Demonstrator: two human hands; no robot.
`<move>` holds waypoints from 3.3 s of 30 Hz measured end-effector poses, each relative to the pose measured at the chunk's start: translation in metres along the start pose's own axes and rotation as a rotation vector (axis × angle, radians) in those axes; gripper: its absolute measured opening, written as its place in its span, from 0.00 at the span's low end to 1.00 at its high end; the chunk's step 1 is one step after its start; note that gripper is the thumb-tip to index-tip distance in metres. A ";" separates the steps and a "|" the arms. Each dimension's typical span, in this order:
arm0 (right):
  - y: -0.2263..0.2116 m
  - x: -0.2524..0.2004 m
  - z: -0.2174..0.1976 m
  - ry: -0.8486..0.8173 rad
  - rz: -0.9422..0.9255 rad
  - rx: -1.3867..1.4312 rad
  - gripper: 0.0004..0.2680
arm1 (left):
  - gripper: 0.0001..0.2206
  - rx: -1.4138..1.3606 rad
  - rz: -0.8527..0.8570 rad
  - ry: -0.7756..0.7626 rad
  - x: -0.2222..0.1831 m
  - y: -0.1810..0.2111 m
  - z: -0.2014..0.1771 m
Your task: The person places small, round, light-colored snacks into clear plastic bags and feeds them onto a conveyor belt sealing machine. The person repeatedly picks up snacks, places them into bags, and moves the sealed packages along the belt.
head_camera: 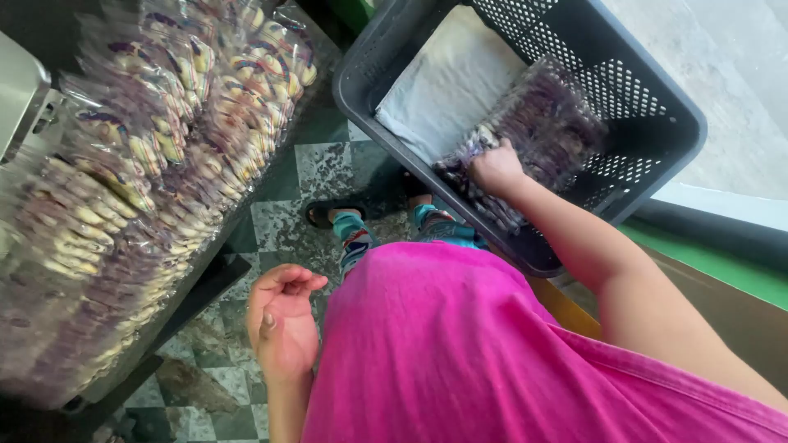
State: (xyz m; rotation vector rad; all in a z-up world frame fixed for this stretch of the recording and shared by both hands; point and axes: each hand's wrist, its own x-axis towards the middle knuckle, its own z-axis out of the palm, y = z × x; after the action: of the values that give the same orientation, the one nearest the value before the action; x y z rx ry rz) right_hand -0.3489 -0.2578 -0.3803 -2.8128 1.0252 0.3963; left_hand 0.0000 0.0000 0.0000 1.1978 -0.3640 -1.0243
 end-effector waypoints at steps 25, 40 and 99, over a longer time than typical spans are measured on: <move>-0.443 0.189 -0.483 -0.023 0.079 0.938 0.19 | 0.24 0.509 0.697 0.186 0.016 0.166 -0.306; -0.682 0.336 -0.415 -0.122 -0.199 0.558 0.23 | 0.37 1.088 0.694 0.335 0.101 0.135 -0.480; -0.441 0.419 -0.502 0.966 -0.742 0.789 0.02 | 0.05 0.958 0.867 0.675 0.292 0.192 -0.283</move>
State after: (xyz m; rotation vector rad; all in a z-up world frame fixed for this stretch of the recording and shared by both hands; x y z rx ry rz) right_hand 0.3463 -0.2798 -0.0079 -2.2740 0.0329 -1.2244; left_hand 0.4446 -0.0674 -0.0123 1.8734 -0.7727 0.4046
